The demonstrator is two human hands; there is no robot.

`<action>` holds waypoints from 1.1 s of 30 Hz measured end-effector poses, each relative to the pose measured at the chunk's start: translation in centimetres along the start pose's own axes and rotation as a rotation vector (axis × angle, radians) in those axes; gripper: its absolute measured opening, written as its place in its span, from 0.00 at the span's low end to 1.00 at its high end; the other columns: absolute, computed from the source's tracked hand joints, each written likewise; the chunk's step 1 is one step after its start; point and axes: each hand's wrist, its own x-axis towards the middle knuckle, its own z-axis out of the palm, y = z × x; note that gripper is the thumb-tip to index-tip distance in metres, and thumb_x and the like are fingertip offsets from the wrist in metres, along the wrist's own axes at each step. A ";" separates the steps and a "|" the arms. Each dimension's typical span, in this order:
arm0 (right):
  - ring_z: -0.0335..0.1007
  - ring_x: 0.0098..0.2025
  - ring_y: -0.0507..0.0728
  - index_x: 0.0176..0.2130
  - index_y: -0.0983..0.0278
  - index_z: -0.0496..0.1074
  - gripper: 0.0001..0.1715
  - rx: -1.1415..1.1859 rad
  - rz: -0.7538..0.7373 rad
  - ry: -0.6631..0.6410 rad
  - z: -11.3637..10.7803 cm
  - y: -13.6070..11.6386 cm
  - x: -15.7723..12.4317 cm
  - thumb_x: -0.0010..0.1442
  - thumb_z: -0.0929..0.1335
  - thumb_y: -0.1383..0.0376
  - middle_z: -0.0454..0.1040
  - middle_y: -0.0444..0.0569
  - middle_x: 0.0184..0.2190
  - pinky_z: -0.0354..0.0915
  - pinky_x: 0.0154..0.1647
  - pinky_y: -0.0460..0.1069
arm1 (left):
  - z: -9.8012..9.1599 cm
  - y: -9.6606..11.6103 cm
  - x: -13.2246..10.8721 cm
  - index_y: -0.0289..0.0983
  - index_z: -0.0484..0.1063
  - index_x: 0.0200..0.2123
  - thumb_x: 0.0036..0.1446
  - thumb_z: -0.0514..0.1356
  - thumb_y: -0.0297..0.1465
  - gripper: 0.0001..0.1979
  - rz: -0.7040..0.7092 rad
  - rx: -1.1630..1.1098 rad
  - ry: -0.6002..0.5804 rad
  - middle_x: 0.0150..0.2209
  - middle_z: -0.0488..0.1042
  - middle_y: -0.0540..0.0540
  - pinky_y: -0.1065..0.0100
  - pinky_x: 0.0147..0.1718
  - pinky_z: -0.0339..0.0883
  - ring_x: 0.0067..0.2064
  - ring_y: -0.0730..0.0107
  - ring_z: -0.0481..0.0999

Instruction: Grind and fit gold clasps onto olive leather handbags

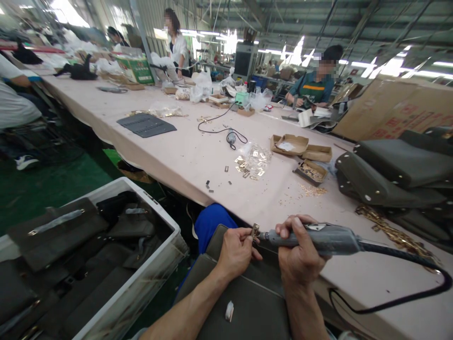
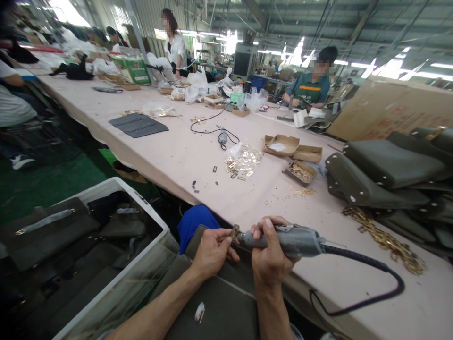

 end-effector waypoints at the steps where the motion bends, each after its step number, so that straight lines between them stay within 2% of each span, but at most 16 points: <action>1: 0.62 0.23 0.50 0.37 0.64 0.72 0.10 -0.002 -0.001 -0.009 0.0 0.0 0.0 0.58 0.76 0.67 0.69 0.42 0.27 0.67 0.30 0.49 | 0.0 0.0 0.0 0.31 0.78 0.36 0.63 0.56 0.31 0.12 0.001 -0.005 0.000 0.26 0.80 0.42 0.74 0.21 0.71 0.24 0.61 0.83; 9: 0.61 0.23 0.50 0.37 0.64 0.72 0.09 0.002 0.012 0.012 0.3 -0.3 -0.1 0.58 0.76 0.69 0.69 0.43 0.28 0.66 0.29 0.48 | -0.1 0.3 -0.2 0.30 0.79 0.37 0.62 0.60 0.33 0.11 0.023 -0.036 -0.013 0.28 0.79 0.43 0.75 0.21 0.71 0.24 0.63 0.82; 16: 0.62 0.23 0.51 0.36 0.65 0.72 0.08 -0.010 -0.009 -0.024 0.3 -0.2 -0.3 0.59 0.75 0.69 0.68 0.42 0.27 0.66 0.29 0.48 | -0.1 0.2 -0.2 0.30 0.79 0.37 0.61 0.60 0.32 0.11 0.024 -0.026 0.017 0.32 0.81 0.41 0.76 0.20 0.69 0.23 0.66 0.81; 22: 0.64 0.23 0.51 0.38 0.64 0.73 0.07 -0.039 -0.036 -0.067 0.5 -0.2 -0.5 0.61 0.75 0.70 0.70 0.42 0.27 0.66 0.29 0.49 | -0.1 0.5 -0.2 0.30 0.78 0.34 0.60 0.61 0.34 0.11 0.049 -0.043 -0.005 0.33 0.80 0.41 0.76 0.19 0.68 0.22 0.66 0.81; 28: 0.65 0.21 0.51 0.40 0.63 0.73 0.05 -0.108 -0.053 -0.291 0.3 0.0 -0.7 0.65 0.74 0.70 0.69 0.40 0.24 0.66 0.26 0.48 | -0.2 0.4 -0.4 0.31 0.79 0.33 0.59 0.59 0.31 0.11 0.094 -0.055 -0.032 0.31 0.78 0.42 0.73 0.21 0.71 0.23 0.64 0.81; 33: 0.66 0.21 0.50 0.43 0.62 0.73 0.06 -0.140 0.060 -0.565 -0.3 0.2 -0.1 0.67 0.73 0.68 0.70 0.40 0.26 0.63 0.22 0.45 | -0.4 0.3 -0.5 0.32 0.81 0.35 0.56 0.56 0.27 0.13 0.133 -0.057 -0.067 0.33 0.81 0.42 0.74 0.21 0.70 0.24 0.65 0.81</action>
